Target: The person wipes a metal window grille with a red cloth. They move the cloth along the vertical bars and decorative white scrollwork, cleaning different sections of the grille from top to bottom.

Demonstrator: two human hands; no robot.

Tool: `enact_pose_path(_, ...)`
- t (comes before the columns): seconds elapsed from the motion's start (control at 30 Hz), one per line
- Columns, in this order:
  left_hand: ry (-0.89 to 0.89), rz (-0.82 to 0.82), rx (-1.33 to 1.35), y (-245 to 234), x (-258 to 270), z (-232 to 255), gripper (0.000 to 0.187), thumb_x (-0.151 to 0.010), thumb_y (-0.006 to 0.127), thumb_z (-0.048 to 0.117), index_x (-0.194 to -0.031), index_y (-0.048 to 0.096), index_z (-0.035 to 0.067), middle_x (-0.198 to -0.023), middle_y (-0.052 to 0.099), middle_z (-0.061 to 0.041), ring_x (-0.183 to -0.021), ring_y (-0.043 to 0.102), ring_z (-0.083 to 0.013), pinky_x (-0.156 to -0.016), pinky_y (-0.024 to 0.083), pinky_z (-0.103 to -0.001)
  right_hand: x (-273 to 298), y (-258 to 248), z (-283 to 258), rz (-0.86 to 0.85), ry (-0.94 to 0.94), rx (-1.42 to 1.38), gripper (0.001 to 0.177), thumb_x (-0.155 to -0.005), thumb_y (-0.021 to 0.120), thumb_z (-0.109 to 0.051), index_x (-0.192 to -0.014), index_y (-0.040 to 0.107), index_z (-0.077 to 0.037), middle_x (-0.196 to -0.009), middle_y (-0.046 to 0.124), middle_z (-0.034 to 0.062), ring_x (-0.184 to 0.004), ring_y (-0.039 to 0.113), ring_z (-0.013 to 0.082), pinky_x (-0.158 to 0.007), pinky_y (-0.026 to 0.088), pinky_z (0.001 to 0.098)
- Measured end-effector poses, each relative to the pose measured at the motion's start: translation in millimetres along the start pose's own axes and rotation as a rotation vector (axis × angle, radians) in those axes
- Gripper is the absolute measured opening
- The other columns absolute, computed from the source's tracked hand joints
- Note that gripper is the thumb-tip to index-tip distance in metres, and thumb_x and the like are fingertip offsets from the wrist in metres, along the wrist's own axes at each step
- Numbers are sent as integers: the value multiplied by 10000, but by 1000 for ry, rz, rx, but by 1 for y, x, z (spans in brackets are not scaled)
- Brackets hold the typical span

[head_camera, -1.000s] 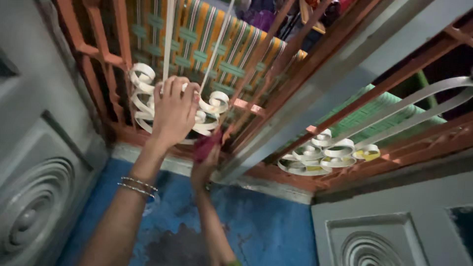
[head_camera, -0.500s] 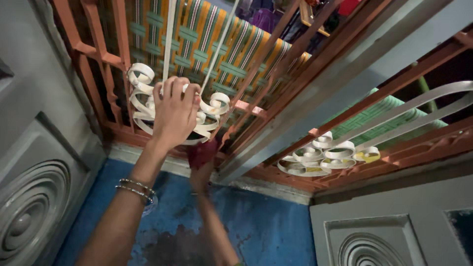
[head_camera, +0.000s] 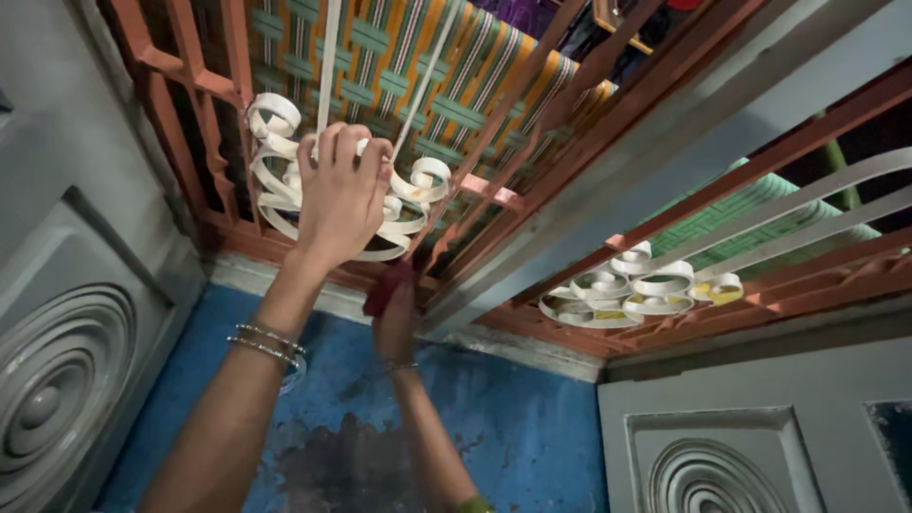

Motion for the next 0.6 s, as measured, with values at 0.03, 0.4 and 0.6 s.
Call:
enact_pose_path(0.03,4,1,2,0,0,0,180,-1069,565,219,-1187,607,90,-1226,520,-121,-1279,452,-327,-1074,304,-533,5,5,-4,-92,-30,-151,386,-1192,316,-288,-1367,501,3,-1025,542,83,-921,542,200,-807,488,344)
enact_pose_path(0.4,-88,-117,124,-22,34,16,532,-1078,467,148,-1600,392,82,-1715,248,-228,-1600,222,-406,-1286,152,-620,61,44,-130,-59,-347,1501,702,-699,705,-31,-1387,564,-40,-1234,687,207,-1144,658,377,-1007,509,423)
enact_pose_path(0.6,-527,-19,516,-31,155,65,700,-1027,573,278,-1621,287,42,-1693,181,-288,-1577,213,-462,-1266,217,-519,55,-15,-112,76,271,637,377,-929,743,-187,-1243,681,13,-1143,757,55,-1044,684,185,-949,534,356)
Point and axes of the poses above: each hand's wrist, its own x-axis away from the middle knuckle, its own y-axis out of the palm, z = x × y, the point moved 9 cm from there along -x, towards the middle knuckle
